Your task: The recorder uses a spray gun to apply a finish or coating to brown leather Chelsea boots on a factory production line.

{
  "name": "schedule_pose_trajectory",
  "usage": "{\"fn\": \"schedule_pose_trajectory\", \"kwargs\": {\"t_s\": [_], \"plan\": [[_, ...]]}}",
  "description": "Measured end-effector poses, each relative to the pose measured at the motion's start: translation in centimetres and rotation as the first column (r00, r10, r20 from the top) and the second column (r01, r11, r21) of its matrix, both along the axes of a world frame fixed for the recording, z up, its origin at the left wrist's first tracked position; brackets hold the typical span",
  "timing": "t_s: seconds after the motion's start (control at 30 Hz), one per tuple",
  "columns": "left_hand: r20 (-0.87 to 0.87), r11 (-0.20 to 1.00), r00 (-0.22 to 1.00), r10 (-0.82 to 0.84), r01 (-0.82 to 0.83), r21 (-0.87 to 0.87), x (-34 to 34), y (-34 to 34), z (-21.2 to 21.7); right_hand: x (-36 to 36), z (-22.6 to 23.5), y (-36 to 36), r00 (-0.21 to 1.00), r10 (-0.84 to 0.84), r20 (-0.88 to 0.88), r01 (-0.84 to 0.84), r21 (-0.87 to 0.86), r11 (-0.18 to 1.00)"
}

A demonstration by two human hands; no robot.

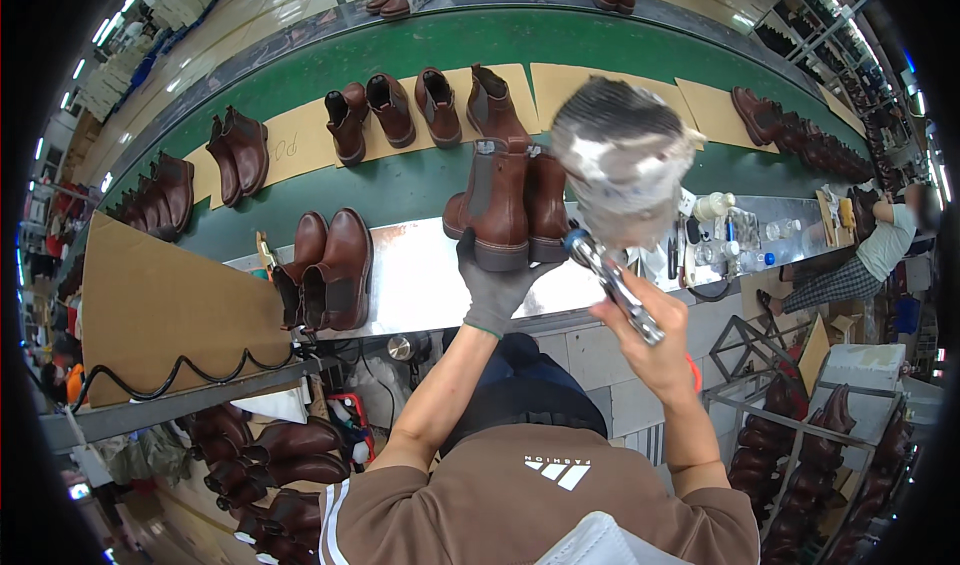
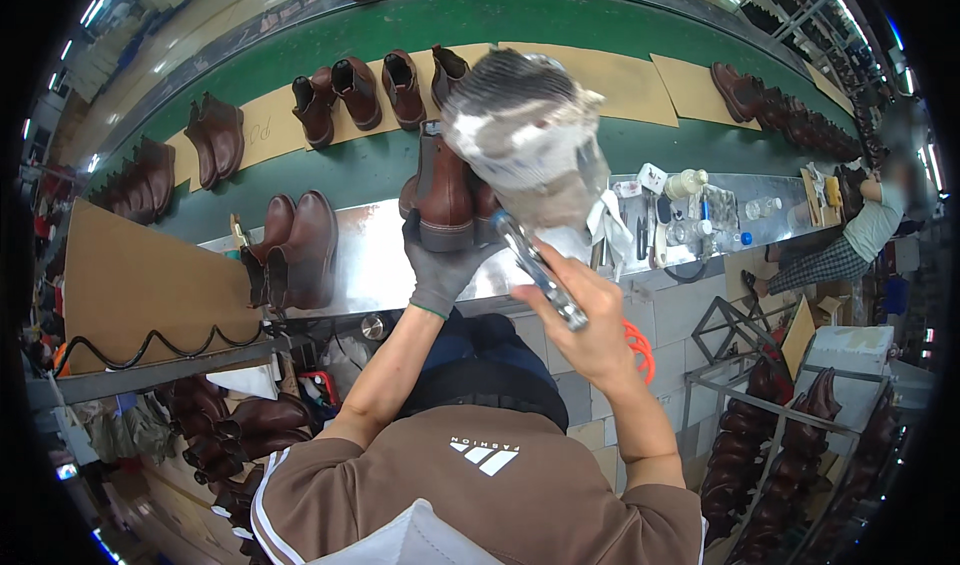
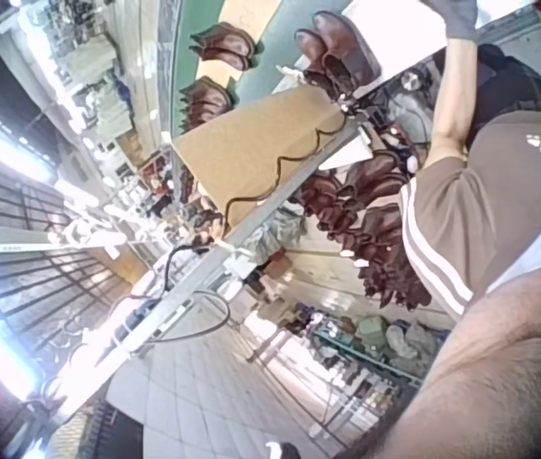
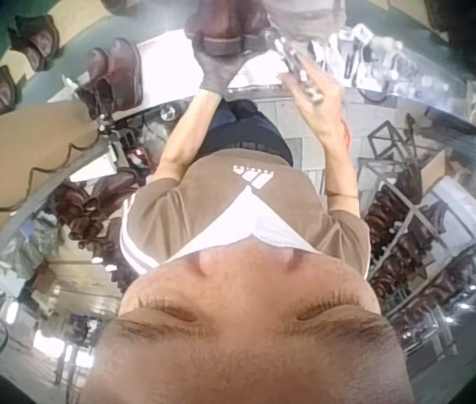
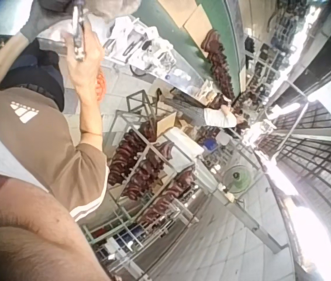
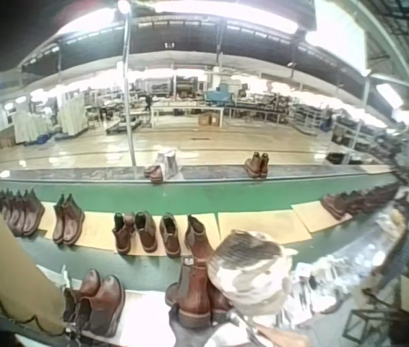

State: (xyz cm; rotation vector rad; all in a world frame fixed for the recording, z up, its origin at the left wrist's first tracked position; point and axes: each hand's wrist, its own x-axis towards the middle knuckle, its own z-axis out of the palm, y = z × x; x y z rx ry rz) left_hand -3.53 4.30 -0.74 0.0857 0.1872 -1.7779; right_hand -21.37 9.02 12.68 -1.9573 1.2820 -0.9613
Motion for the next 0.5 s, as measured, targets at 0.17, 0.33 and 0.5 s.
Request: {"fn": "schedule_pose_trajectory", "kwargs": {"t_s": [0.17,0.33,0.5], "plan": [[-0.085,0.989,0.995,-0.044,0.031,-0.143,1.1,0.3,-0.6,-1.1,1.0,0.7,0.996,0.091,-0.008,-0.088,0.176,0.98],[0.238,0.991,0.966,0.1,-0.076,-0.107,1.9,0.0,-0.5,-0.3,-1.3,-0.6,0.996,-0.042,0.08,0.029,0.168,0.985],[-0.04,0.999,0.998,0.04,-0.041,-0.035,2.3,0.1,0.3,-0.6,-1.2,-0.5,0.979,0.116,0.166,-0.123,0.028,0.992]]}}
